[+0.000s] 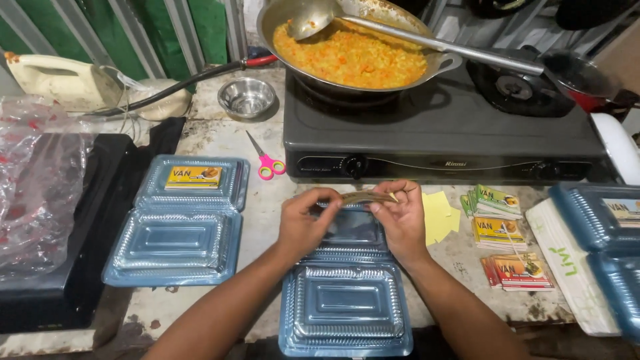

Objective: Applying yellow labels to the lids of clear plastic food containers in a bakery production area.

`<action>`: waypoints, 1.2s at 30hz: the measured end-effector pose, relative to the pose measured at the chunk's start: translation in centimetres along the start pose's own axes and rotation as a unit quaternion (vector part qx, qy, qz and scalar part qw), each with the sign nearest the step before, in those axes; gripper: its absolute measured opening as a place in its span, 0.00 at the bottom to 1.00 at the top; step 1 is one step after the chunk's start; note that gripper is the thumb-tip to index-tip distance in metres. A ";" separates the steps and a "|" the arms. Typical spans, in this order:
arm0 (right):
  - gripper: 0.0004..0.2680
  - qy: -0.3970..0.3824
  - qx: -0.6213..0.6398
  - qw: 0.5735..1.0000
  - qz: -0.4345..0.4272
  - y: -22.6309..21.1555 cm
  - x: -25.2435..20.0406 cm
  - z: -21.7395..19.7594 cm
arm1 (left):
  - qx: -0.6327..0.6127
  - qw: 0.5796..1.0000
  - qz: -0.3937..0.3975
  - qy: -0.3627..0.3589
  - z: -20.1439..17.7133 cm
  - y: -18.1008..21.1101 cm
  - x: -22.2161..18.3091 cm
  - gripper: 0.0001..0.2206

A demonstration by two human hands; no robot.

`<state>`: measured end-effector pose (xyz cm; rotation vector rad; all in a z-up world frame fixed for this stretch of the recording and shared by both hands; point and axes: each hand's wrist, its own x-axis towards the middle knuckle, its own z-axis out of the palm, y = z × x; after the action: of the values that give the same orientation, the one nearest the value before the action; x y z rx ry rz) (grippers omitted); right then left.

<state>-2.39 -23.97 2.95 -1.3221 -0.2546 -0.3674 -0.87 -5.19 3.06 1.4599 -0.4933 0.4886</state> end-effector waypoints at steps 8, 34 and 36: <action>0.15 -0.075 -0.078 0.994 -0.028 -0.2 0.9 -2.2 | 0.122 0.960 0.207 -0.144 -1.3 0.7 0.9 0.08; 0.01 -0.140 -0.206 0.955 -0.161 -2.2 -0.7 0.7 | 0.195 0.906 0.371 -0.055 -0.1 2.3 0.0 0.02; 0.02 -0.141 -0.202 0.958 -0.150 -1.9 -0.9 0.3 | 0.201 0.905 0.372 -0.052 -0.1 2.1 -0.3 0.02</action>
<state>-3.97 -23.97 4.34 -1.7472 -0.6506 -0.5043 -2.36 -5.04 4.62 1.6654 -1.0988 1.1766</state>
